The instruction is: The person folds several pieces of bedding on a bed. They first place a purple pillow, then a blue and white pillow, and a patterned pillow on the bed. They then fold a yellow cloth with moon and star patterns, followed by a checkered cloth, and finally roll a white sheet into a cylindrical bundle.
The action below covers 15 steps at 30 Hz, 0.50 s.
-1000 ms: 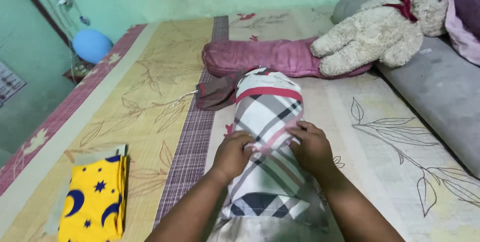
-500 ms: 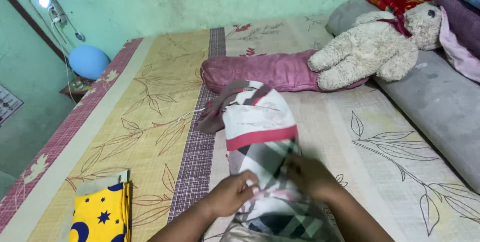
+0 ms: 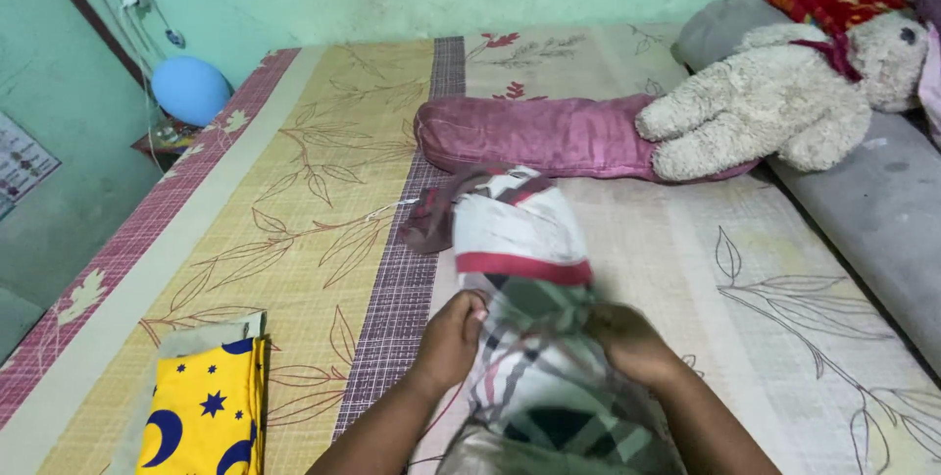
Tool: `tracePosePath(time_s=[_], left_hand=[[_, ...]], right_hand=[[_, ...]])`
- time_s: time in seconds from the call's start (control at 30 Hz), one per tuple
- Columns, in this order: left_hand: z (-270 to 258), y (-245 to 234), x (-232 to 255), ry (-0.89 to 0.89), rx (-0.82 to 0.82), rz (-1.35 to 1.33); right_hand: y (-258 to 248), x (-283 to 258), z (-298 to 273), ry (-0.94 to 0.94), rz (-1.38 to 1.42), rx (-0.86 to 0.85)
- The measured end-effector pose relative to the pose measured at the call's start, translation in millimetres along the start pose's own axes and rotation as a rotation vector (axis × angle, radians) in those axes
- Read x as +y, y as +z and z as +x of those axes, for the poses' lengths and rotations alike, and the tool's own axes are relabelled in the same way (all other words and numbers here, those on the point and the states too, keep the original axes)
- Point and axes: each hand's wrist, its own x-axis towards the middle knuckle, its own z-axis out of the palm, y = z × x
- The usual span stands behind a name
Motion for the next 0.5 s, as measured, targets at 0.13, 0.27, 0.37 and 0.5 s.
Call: tracePosePath(time_s=[0.13, 0.27, 0.37, 0.5], left_hand=[[1.2, 4.0, 3.3, 0.142, -0.077, 0.151], [12.1, 17.5, 4.2, 0.250, -0.064, 0.114], [17.7, 12.3, 10.8, -0.027, -0.150, 0.035], [1.9, -3.5, 41.6, -0.019, -0.564, 0.050]], right_hand=[[7.8, 4.7, -5.0, -0.118, -0.144, -0.335], [1.4, 20.7, -5.2, 0.046, 0.119, -0.218], [-4.6, 61.0, 8.1, -0.171, 0.327, -0.171], [-19.7, 69.4, -6.7, -0.047, 0.129, -0.385]])
